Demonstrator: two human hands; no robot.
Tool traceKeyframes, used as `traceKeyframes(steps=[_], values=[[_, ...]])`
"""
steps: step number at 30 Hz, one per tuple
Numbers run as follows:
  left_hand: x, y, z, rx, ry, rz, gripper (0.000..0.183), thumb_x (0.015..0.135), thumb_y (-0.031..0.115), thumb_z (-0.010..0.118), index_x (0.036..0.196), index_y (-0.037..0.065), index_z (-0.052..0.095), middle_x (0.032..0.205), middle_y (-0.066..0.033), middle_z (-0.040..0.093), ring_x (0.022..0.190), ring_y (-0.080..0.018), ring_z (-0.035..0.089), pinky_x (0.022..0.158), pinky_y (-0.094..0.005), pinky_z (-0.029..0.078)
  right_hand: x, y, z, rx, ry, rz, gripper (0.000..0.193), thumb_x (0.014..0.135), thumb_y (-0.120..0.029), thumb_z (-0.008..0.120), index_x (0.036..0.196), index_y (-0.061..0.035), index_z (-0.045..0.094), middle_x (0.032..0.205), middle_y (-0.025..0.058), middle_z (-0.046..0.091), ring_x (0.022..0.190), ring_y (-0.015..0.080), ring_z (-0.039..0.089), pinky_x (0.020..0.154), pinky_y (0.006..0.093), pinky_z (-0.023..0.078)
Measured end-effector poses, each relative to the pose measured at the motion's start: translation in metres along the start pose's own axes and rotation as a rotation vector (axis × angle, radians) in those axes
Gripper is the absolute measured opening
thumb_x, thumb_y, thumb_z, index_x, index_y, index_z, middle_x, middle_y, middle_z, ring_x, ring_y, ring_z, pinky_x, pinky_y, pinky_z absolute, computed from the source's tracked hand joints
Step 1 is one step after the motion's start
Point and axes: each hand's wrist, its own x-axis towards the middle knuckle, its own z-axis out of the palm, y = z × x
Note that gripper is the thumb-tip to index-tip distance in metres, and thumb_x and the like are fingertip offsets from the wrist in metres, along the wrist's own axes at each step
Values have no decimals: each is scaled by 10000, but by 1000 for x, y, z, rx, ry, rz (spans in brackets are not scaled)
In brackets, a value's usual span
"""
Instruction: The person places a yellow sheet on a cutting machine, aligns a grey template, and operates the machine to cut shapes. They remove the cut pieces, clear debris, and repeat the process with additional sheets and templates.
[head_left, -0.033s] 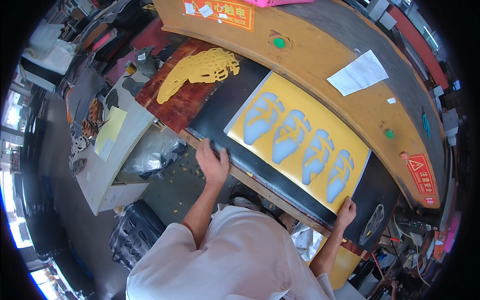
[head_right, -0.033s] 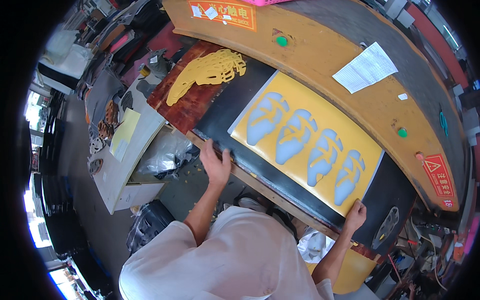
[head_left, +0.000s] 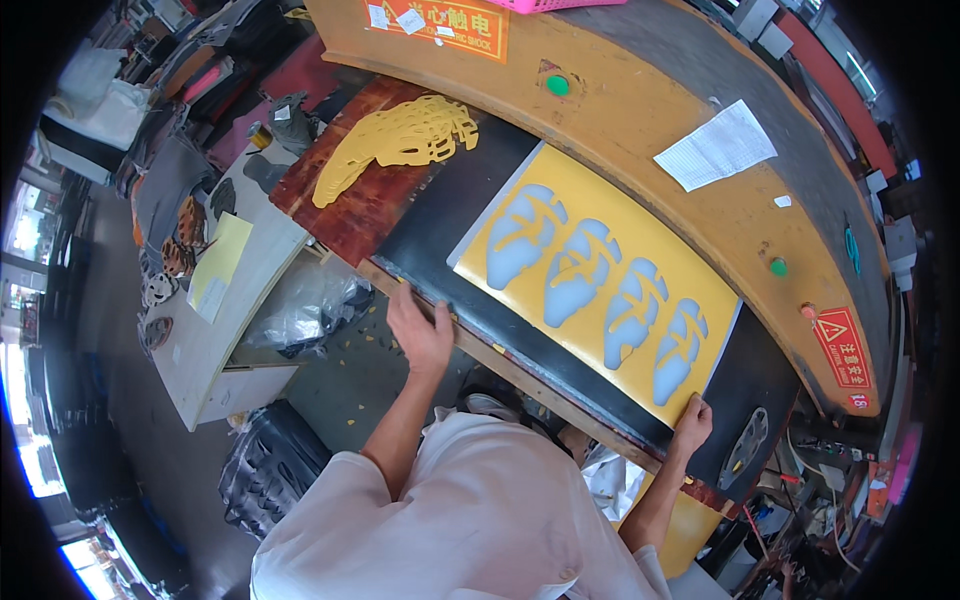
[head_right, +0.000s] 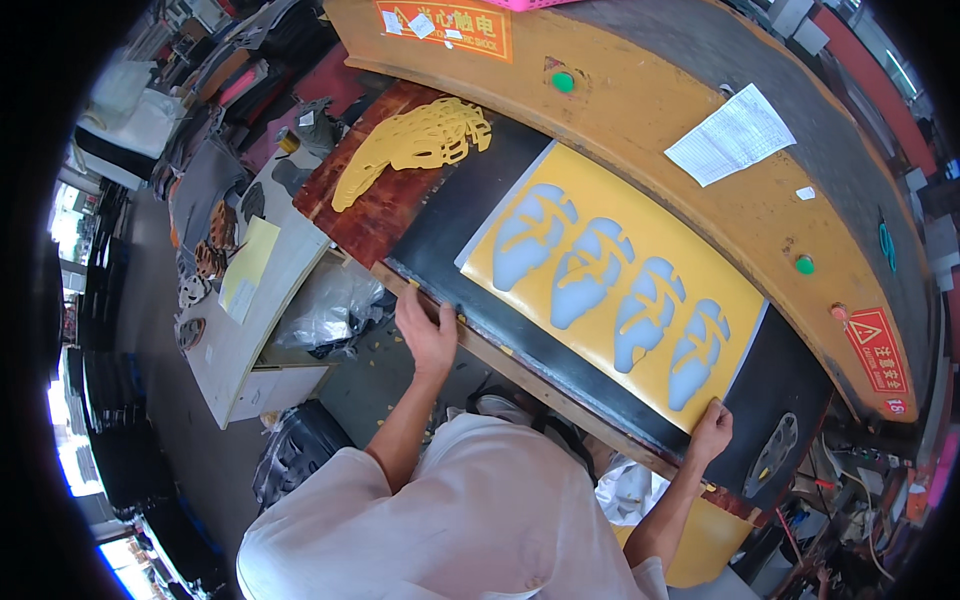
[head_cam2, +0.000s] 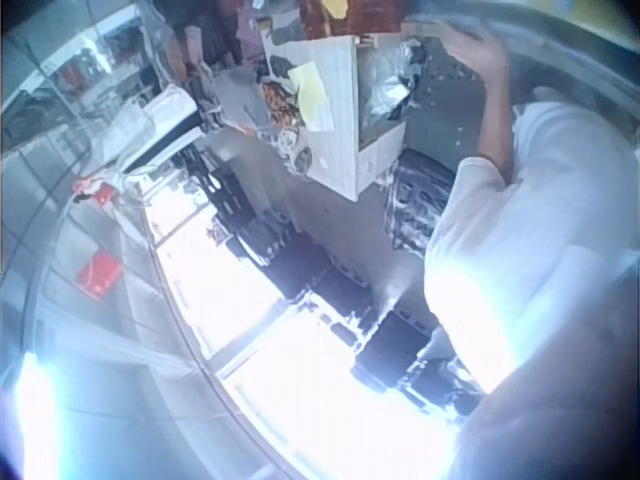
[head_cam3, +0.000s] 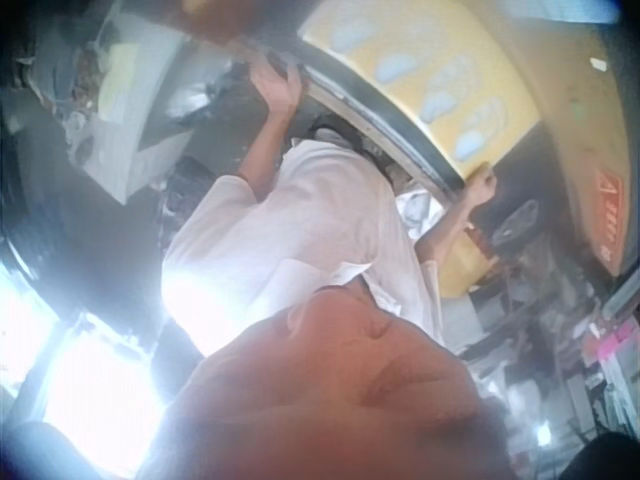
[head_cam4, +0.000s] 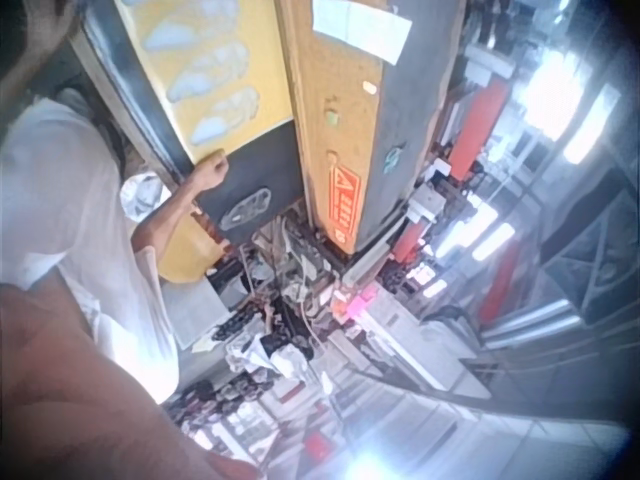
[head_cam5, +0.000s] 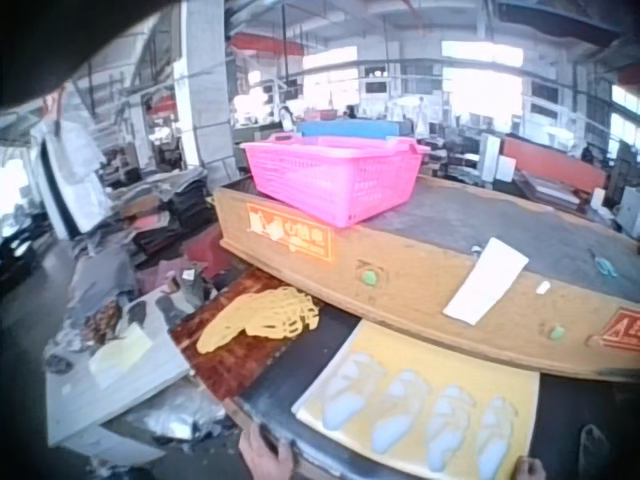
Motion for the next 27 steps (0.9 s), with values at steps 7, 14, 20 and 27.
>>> traceKeyframes(steps=[7,14,20,27], values=[[-27,-9,22,-871,-534,-1308,1039,953,635,740,1607,-42,300,1524,-217,502,1273,-340,593,940,-561,538,3,-1,2,-62,6,-17,426,1013,-384,717,920,32,714,787,60,688,749,143,579,734,344,501],[-41,-27,57,-868,-455,-1223,978,970,691,679,1538,-17,315,1434,-189,546,1166,-321,643,797,-522,595,3,3,7,-88,16,-48,393,1028,-353,713,853,-6,658,754,12,623,710,113,513,674,334,456],[-35,-24,62,-953,-409,-1209,835,989,653,678,1446,18,388,1283,-166,598,1003,-282,683,662,-482,603,0,4,12,-99,19,-106,386,1031,-351,699,940,24,715,828,56,701,768,148,596,742,353,503],[-33,-32,66,-892,-452,-1186,769,982,673,671,1363,41,453,1239,-148,645,1045,-311,717,816,-583,626,-11,3,6,-119,7,-129,448,999,-394,697,1170,14,769,1058,197,805,992,277,759,934,393,554]])
